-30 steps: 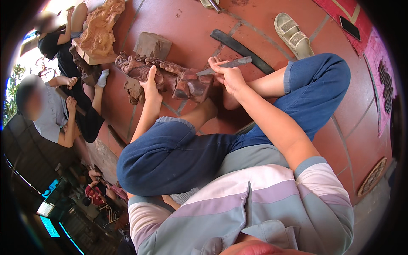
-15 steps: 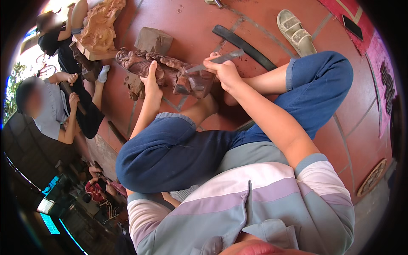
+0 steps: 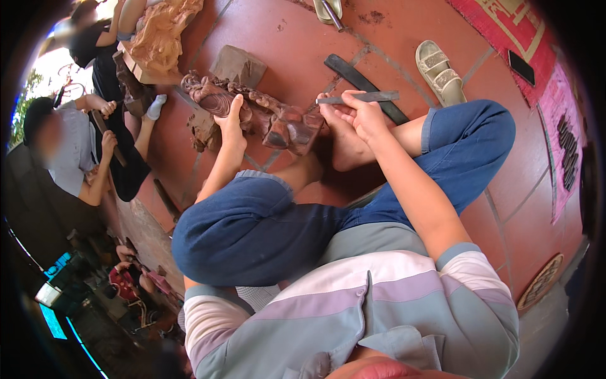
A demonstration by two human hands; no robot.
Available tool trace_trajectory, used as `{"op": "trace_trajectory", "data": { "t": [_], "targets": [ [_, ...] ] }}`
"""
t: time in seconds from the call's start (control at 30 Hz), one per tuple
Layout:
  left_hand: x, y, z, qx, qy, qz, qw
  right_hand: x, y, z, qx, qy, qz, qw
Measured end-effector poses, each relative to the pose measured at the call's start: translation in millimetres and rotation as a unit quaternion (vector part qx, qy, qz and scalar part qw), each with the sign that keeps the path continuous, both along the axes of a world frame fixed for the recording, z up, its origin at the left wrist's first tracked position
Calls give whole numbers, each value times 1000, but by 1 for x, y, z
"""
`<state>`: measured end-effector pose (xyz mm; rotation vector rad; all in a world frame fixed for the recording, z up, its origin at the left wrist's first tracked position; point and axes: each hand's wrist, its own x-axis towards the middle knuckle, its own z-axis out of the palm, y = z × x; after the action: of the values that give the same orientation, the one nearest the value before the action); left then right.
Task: The person sits cross-legged on the floor and carves a wooden sculpture using a chisel. They hold the wood steady with one hand while using the other to chip away material, occasionally rotating the piece to access different angles.
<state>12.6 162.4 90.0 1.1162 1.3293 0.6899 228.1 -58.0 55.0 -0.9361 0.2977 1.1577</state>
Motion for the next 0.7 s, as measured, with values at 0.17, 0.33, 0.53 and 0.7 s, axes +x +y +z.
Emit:
{"op": "trace_trajectory", "data": {
  "t": [0.17, 0.33, 0.53, 0.7],
  "targets": [
    [9, -6, 3, 42, 1, 18, 999, 36, -32, 28, -29, -154, 63, 986],
    [9, -3, 8, 11, -17, -14, 1000, 36, -62, 51, -47, -341, 193, 919],
    [7, 8, 11, 114, 146, 52, 981, 17, -83, 81, -64, -405, 280, 868],
    [38, 7, 22, 31, 134, 56, 989, 9, -84, 76, -59, -449, 201, 869]
  ]
}}
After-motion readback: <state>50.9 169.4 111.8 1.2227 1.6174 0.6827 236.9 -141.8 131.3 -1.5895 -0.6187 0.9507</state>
